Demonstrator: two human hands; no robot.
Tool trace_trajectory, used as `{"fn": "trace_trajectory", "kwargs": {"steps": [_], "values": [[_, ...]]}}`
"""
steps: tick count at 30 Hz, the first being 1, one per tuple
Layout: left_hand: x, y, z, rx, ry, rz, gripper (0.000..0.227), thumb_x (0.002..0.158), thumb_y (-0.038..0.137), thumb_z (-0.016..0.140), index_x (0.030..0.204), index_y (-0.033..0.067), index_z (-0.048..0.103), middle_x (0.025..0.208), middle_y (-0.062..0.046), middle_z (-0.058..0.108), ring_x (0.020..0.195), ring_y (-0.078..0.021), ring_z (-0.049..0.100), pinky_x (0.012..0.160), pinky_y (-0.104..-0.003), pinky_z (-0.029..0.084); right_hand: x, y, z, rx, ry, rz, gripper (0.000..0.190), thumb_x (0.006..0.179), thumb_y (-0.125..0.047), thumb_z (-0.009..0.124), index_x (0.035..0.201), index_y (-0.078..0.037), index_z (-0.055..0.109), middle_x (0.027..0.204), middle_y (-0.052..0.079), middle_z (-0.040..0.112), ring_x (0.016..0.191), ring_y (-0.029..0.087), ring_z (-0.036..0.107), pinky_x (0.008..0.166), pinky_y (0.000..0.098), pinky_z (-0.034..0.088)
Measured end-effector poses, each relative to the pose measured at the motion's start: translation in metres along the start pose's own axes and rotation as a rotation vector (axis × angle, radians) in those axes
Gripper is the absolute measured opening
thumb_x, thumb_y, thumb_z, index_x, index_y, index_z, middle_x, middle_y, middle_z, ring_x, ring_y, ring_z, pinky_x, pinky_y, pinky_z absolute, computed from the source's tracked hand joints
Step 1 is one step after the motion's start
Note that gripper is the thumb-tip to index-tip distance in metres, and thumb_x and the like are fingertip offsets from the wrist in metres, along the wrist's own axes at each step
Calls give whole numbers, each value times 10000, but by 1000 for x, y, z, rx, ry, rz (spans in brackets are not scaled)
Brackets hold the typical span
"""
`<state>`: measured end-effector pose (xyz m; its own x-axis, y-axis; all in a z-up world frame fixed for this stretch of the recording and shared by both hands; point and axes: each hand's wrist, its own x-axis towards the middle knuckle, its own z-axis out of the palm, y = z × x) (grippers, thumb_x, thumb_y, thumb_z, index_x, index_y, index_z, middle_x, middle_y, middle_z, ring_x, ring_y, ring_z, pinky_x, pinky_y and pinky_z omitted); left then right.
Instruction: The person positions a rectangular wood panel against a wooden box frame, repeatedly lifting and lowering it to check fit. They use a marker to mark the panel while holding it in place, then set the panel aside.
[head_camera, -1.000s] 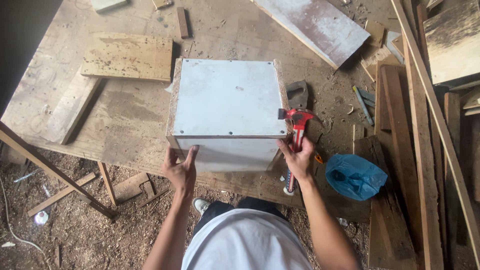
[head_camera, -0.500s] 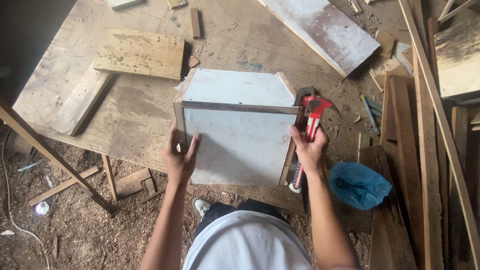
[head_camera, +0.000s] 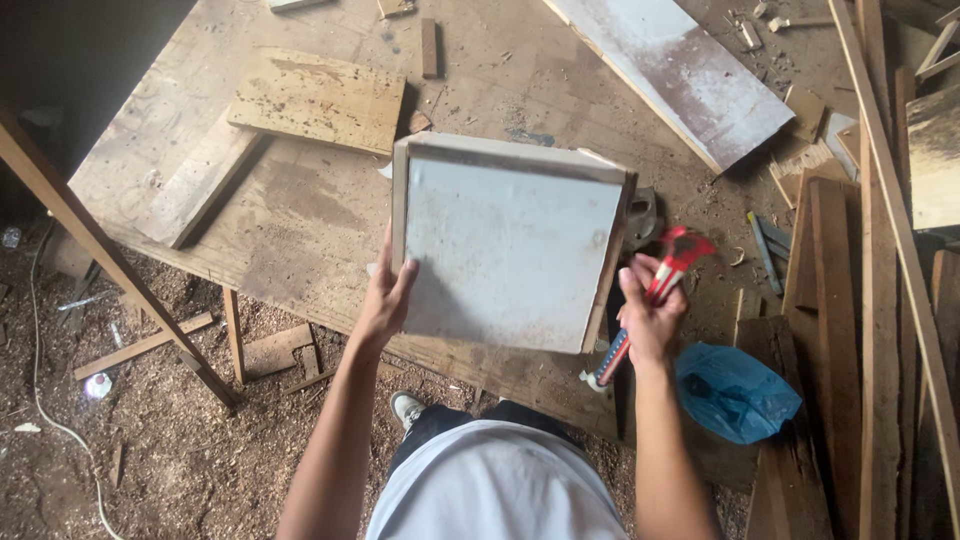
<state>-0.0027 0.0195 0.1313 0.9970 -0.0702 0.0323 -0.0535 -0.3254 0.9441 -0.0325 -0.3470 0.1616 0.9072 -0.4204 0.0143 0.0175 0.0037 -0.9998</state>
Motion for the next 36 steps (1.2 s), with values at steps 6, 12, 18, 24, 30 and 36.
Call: {"fn": "trace_trajectory", "kwargs": {"steps": [6, 12, 18, 24, 30, 36], "values": [[29, 28, -2, 34, -62, -578, 736, 1109, 338, 436, 1759, 256, 101, 1303, -541, 462, 1087, -602, 474, 957, -678, 451, 1, 25, 1, -245, 6, 234, 417, 968, -394, 764, 925, 14, 691, 630, -9, 567, 424, 77, 473, 385, 248, 366], [40, 22, 1, 2, 43, -4, 698, 1113, 293, 498, 1675, 183, 99, 1421, -282, 512, 1058, -276, 490, 878, -459, 507, 14, 48, -2, -41, -72, 188, 417, 830, -422, 848, 966, -54, 705, 697, -42, 571, 436, 43, 412, 369, 234, 345], [42, 35, 4, -242, 32, -232, 799, 1011, 208, 572, 1642, 204, 82, 1688, -197, 201, 1497, -335, 327, 1176, -522, 358, 31, 56, 0, -114, -150, 248, 417, 787, -418, 872, 959, -94, 673, 743, -34, 609, 471, 33, 456, 391, 200, 404], [56, 32, 1, -276, -2, -367, 799, 1008, 212, 544, 1645, 244, 63, 1686, -169, 208, 1501, -311, 300, 1157, -523, 342, 41, 47, 7, -87, -145, 289, 343, 721, -382, 870, 940, -184, 697, 743, -55, 605, 493, 18, 456, 378, 194, 379], [65, 8, 5, -405, 71, -450, 764, 1007, 212, 496, 1666, 244, 111, 1602, -252, 450, 1375, -427, 496, 1085, -556, 484, 47, 51, 13, -22, -235, 247, 348, 786, -385, 876, 802, -113, 660, 655, -52, 580, 425, 41, 453, 370, 218, 375], [66, 5, 2, -344, 83, -549, 733, 1032, 243, 463, 1639, 242, 51, 1676, -191, 145, 1495, -330, 319, 1148, -535, 430, 58, 71, 12, -57, -210, 231, 320, 791, -380, 868, 804, -134, 664, 620, -65, 546, 433, 32, 450, 403, 213, 396]]}}
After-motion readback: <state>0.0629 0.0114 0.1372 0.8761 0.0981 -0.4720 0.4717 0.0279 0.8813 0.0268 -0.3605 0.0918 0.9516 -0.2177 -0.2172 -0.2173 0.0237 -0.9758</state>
